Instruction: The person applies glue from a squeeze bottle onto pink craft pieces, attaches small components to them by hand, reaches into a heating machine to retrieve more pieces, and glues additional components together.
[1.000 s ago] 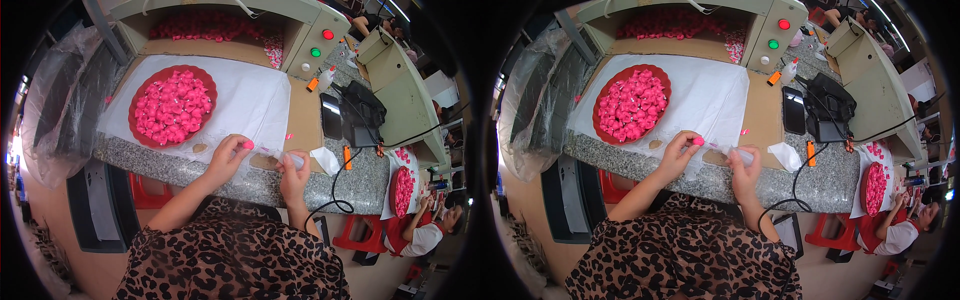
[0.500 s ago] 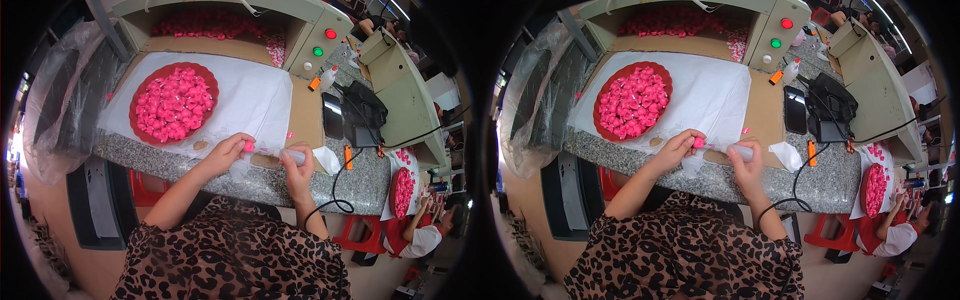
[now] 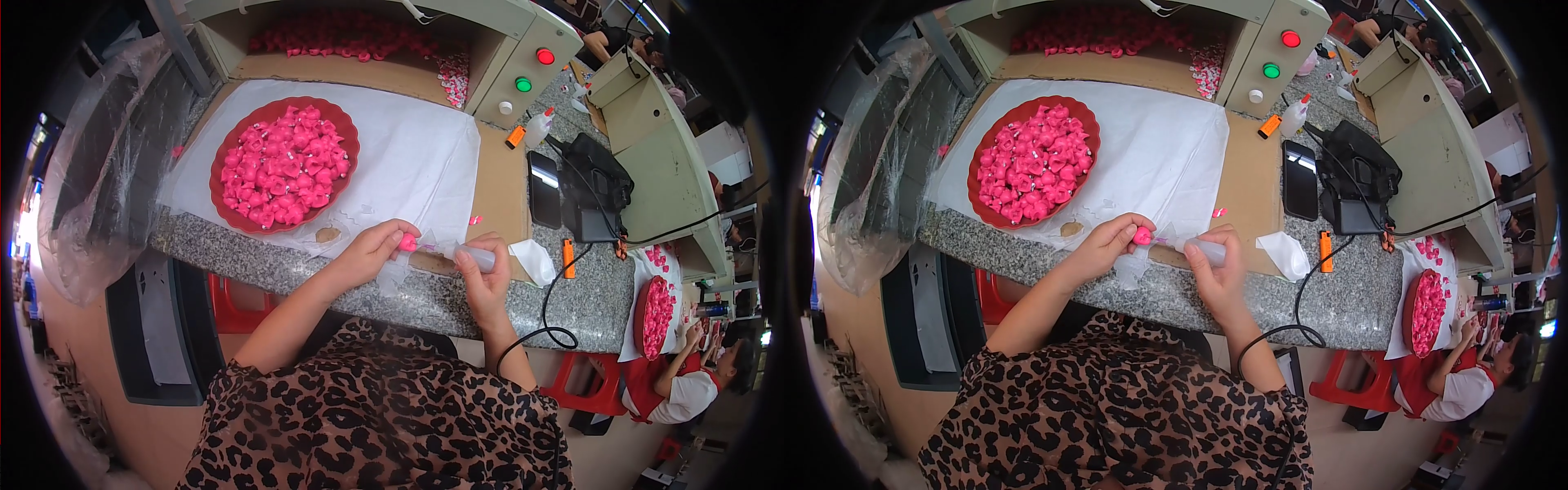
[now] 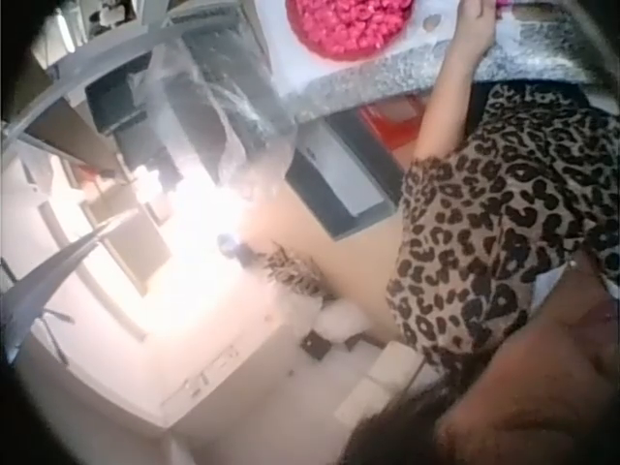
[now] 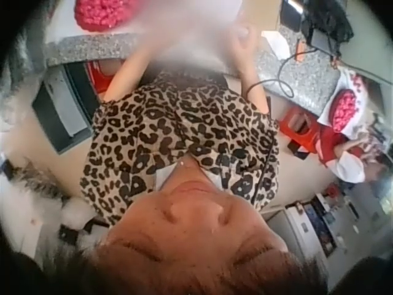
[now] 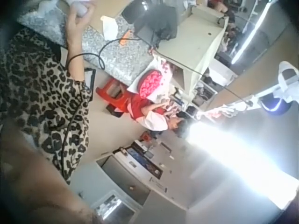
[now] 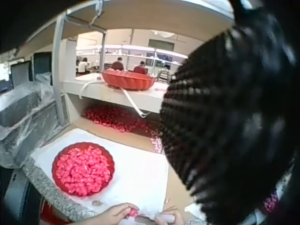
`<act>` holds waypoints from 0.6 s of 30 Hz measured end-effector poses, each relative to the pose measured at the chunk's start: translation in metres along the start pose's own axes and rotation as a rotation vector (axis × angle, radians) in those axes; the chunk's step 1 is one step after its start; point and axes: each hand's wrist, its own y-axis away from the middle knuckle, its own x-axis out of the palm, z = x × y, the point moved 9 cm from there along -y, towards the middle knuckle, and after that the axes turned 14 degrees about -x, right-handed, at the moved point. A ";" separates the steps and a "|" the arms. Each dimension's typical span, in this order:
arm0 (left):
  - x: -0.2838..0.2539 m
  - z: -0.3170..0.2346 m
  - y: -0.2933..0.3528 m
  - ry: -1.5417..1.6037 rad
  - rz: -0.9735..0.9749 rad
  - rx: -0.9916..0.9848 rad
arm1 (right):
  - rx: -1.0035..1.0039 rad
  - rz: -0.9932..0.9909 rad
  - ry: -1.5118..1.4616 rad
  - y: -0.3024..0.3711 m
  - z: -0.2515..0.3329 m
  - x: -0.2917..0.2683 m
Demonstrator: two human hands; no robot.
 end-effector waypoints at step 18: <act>0.001 -0.003 0.002 -0.045 0.004 0.024 | -0.013 0.010 0.054 -0.002 -0.002 -0.003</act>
